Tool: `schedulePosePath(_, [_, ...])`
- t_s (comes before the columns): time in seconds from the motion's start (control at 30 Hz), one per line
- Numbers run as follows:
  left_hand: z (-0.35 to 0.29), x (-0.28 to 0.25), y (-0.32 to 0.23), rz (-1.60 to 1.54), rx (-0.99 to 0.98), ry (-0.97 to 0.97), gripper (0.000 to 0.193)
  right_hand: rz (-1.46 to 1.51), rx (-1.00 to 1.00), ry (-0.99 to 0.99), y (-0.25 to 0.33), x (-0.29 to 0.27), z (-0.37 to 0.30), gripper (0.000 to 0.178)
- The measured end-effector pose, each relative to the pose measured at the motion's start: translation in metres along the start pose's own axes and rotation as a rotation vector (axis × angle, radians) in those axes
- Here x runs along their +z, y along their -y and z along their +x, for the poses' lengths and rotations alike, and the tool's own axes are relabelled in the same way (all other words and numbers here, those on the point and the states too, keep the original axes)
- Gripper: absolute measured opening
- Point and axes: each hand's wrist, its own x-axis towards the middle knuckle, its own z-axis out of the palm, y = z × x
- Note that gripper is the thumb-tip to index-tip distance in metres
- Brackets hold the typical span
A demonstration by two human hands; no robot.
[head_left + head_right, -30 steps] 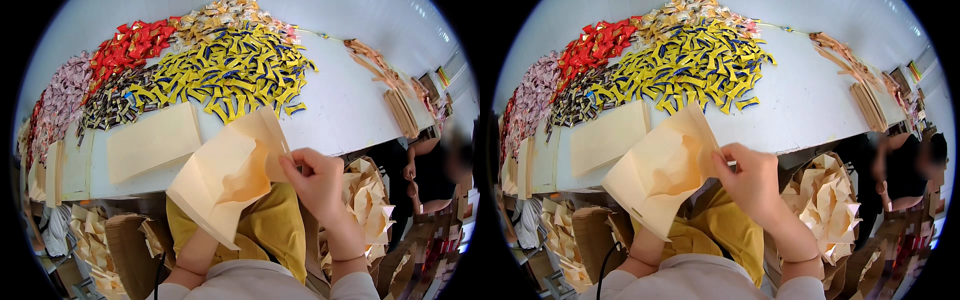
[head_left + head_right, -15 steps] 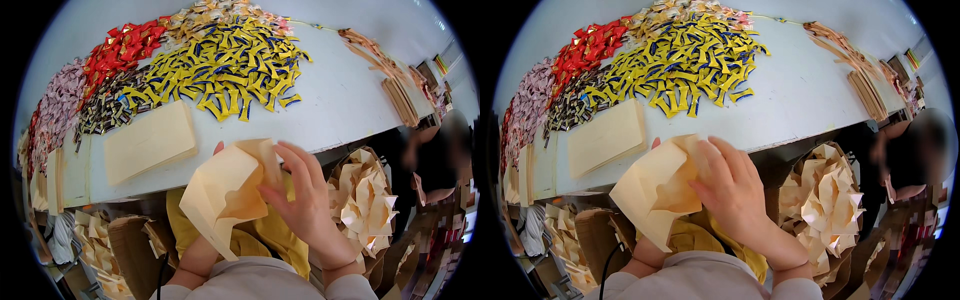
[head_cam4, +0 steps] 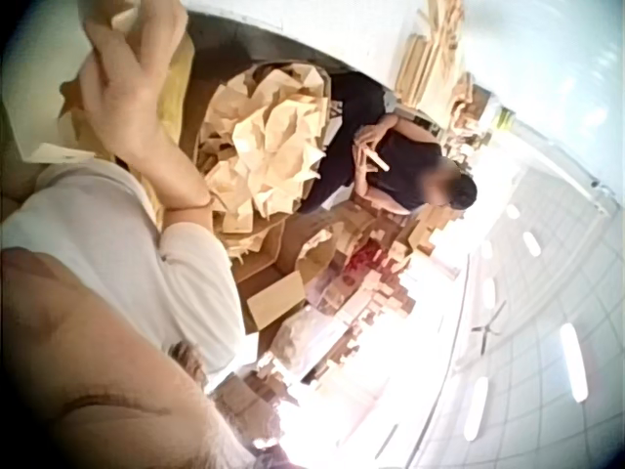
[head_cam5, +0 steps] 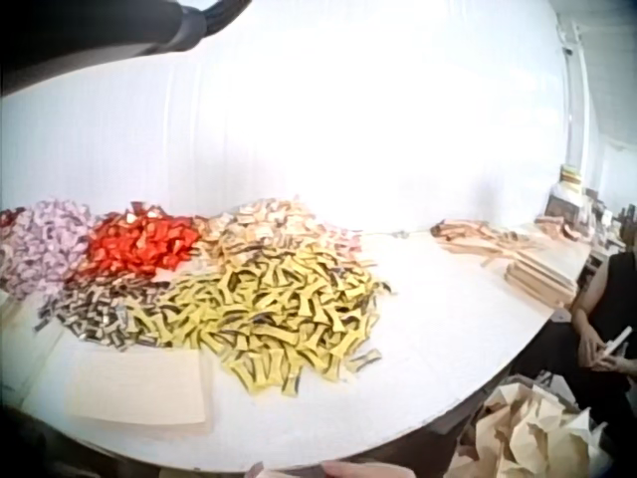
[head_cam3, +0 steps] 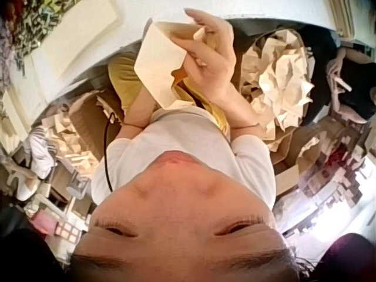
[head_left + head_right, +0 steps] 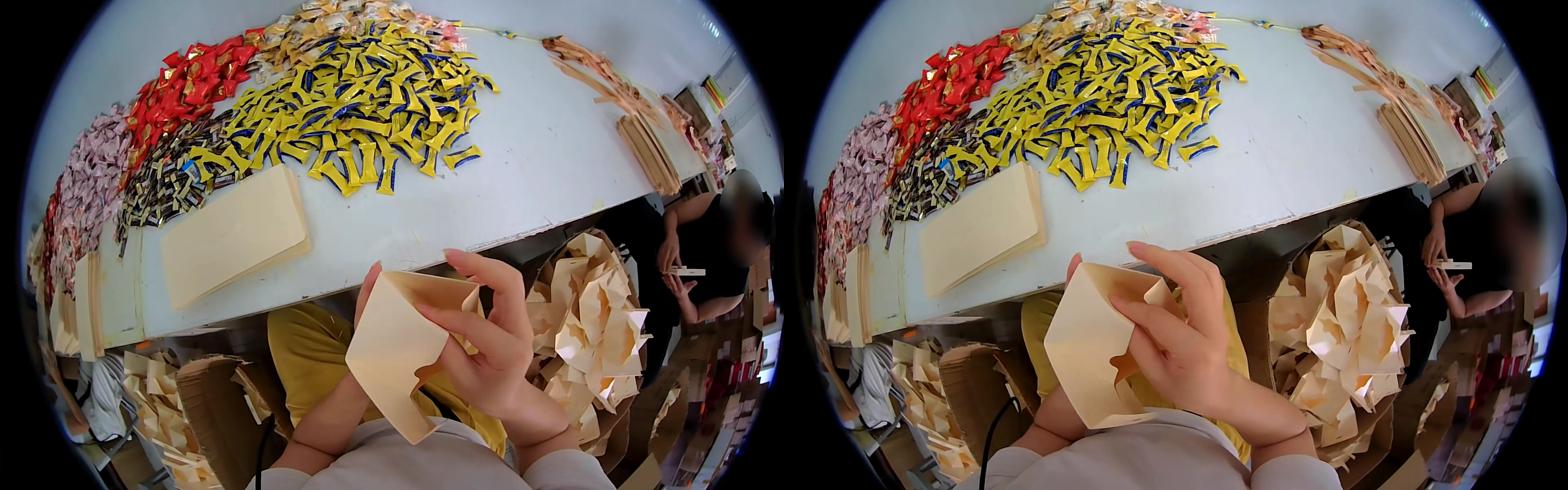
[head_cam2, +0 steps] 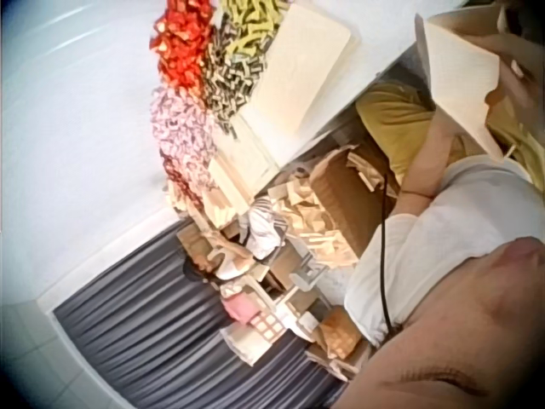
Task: The person sits on the floor and folds flat beige paper sheets into small rectangular boxes by hand. They repeatedly fold the sides and bottom flaps to form the structure, then place the finished boxes into a cardboard bin. Another person is visible in the background performing the same task.
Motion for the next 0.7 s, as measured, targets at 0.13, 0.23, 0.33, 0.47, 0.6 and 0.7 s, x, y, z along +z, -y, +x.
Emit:
schedulePosePath(0.13, [0.003, -0.021, 0.002, 0.028, -0.041, 0.081, 0.080, -0.253, -0.061, -0.075, 0.004, 0.002, -0.001, 0.027])
schedulePosePath(0.23, [0.004, -0.022, 0.011, -0.185, -0.030, 0.071, 0.076, -0.226, -0.116, -0.076, -0.001, 0.003, -0.002, 0.032])
schedulePosePath(0.33, [0.007, -0.018, 0.016, -0.335, 0.031, 0.215, 0.074, -0.098, -0.117, -0.016, -0.008, 0.004, -0.006, 0.032])
schedulePosePath(0.47, [0.007, -0.017, 0.008, -0.293, 0.107, 0.224, 0.072, 0.028, -0.097, -0.030, -0.003, -0.006, -0.005, 0.033])
schedulePosePath(0.6, [0.012, -0.025, 0.007, -0.174, 0.222, 0.276, 0.069, 0.588, 0.489, -0.068, 0.009, -0.015, -0.007, 0.033])
schedulePosePath(0.7, [0.015, -0.029, 0.011, -0.125, 0.289, 0.300, 0.067, 0.580, 0.532, -0.008, 0.004, -0.008, -0.011, 0.032])
